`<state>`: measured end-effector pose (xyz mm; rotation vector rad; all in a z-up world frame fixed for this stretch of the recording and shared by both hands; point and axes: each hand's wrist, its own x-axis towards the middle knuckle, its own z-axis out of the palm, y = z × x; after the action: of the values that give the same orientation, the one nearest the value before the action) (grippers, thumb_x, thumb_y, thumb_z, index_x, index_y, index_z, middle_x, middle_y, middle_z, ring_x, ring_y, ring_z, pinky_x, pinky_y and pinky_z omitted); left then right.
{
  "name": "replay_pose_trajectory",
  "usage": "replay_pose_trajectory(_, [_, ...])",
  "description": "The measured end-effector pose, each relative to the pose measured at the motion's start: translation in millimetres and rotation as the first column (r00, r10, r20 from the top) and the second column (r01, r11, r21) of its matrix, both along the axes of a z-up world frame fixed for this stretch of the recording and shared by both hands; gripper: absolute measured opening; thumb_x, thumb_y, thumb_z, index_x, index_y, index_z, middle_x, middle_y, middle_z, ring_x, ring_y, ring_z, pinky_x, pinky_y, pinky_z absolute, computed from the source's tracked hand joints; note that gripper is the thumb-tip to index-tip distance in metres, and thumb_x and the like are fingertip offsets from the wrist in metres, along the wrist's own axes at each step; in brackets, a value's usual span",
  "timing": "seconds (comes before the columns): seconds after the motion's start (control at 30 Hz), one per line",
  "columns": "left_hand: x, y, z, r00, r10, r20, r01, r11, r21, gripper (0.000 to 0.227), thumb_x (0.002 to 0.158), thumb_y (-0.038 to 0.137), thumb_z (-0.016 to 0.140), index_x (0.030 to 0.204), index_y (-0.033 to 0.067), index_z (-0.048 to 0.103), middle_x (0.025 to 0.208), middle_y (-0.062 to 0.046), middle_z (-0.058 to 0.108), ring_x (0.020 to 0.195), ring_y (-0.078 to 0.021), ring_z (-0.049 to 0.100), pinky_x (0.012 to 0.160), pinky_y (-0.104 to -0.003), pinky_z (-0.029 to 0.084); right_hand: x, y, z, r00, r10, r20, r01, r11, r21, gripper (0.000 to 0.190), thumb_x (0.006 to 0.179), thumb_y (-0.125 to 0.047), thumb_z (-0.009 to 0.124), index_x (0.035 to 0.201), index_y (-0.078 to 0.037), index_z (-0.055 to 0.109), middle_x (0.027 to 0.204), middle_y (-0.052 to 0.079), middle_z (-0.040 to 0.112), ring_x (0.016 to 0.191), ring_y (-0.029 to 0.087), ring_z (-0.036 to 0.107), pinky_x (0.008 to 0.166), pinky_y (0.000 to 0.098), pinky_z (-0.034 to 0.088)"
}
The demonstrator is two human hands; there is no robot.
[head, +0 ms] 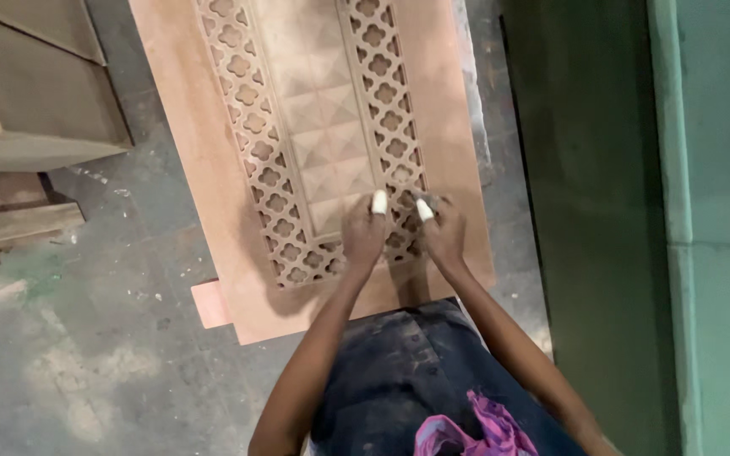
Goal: The person sands a large decorative wooden panel with a sanding block, moving methodically across the carved lattice and flat surfaces. The person adjusts grip and position repeatedly to cover different sections of the panel.
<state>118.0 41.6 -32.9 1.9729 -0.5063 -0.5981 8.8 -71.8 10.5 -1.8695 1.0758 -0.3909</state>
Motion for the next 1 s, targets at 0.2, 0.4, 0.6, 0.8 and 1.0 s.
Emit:
replay_pose_trajectory(0.2, [39.4, -1.8, -3.2, 0.943, -0.001, 0.331, 0.008, 1.000, -0.020, 0.027, 0.100, 0.022, 0.058, 0.121, 0.0067, 0.065, 0.117, -0.015, 0.068, 0.111, -0.0373, 0.063, 0.096, -0.049, 0.051, 38.6, 26.0, 7.2, 0.958, 0.026, -0.285, -0.128, 0.930, -0.344, 0.019, 0.084, -0.007, 0.068, 0.101, -0.002, 0.076, 0.105, 0.018, 0.068, 0.099, 0.042, 0.060, 0.087, 0.0493, 0.046])
replay_pose_trajectory(0.4, [37.3, -7.4, -24.5, 0.841, -0.165, 0.515, 0.118, 0.985, 0.124, 0.036, 0.092, 0.028, 0.065, 0.118, 0.0025, 0.063, 0.113, -0.018, 0.065, 0.109, -0.0373, 0.059, 0.096, -0.051, 0.045, 51.3, 38.1, -2.8, 0.969, -0.019, -0.246, -0.089, 0.903, -0.421, 0.017, 0.081, 0.001, 0.062, 0.094, -0.002, 0.071, 0.102, 0.016, 0.066, 0.100, 0.039, 0.060, 0.089, 0.0482, 0.047])
replay_pose_trajectory(0.6, [38.4, -6.4, -14.3, 0.829, -0.163, 0.534, 0.119, 0.986, 0.115, 0.039, 0.094, 0.030, 0.063, 0.121, 0.0019, 0.062, 0.114, -0.017, 0.064, 0.108, -0.0367, 0.058, 0.095, -0.051, 0.046, 35.8, -5.7, 6.2, 0.826, 0.485, -0.289, -0.564, 0.731, -0.385, 0.021, 0.073, 0.002, 0.063, 0.092, -0.001, 0.069, 0.097, 0.016, 0.066, 0.095, 0.041, 0.060, 0.082, 0.0492, 0.049])
replay_pose_trajectory(0.8, [42.9, -6.3, -1.0, 0.857, -0.186, 0.480, 0.140, 0.982, 0.131, 0.039, 0.095, 0.028, 0.060, 0.125, 0.0022, 0.061, 0.112, -0.016, 0.064, 0.108, -0.0356, 0.058, 0.094, -0.050, 0.046, 52.6, 19.8, -16.8, 0.924, 0.134, -0.359, -0.259, 0.909, -0.328, 0.005, 0.083, -0.001, 0.067, 0.088, -0.002, 0.067, 0.096, 0.017, 0.066, 0.095, 0.039, 0.061, 0.083, 0.0493, 0.048])
replay_pose_trajectory(1.0, [43.8, 0.9, -4.1, 0.866, -0.189, 0.463, 0.166, 0.982, 0.090, 0.038, 0.095, 0.029, 0.060, 0.122, 0.0026, 0.060, 0.112, -0.016, 0.064, 0.110, -0.0356, 0.059, 0.097, -0.050, 0.046, 30.5, -27.8, -6.4, 0.688, 0.665, -0.291, -0.723, 0.596, -0.349, 0.023, 0.072, 0.004, 0.063, 0.094, -0.002, 0.064, 0.099, 0.016, 0.062, 0.099, 0.040, 0.057, 0.086, 0.0473, 0.049])
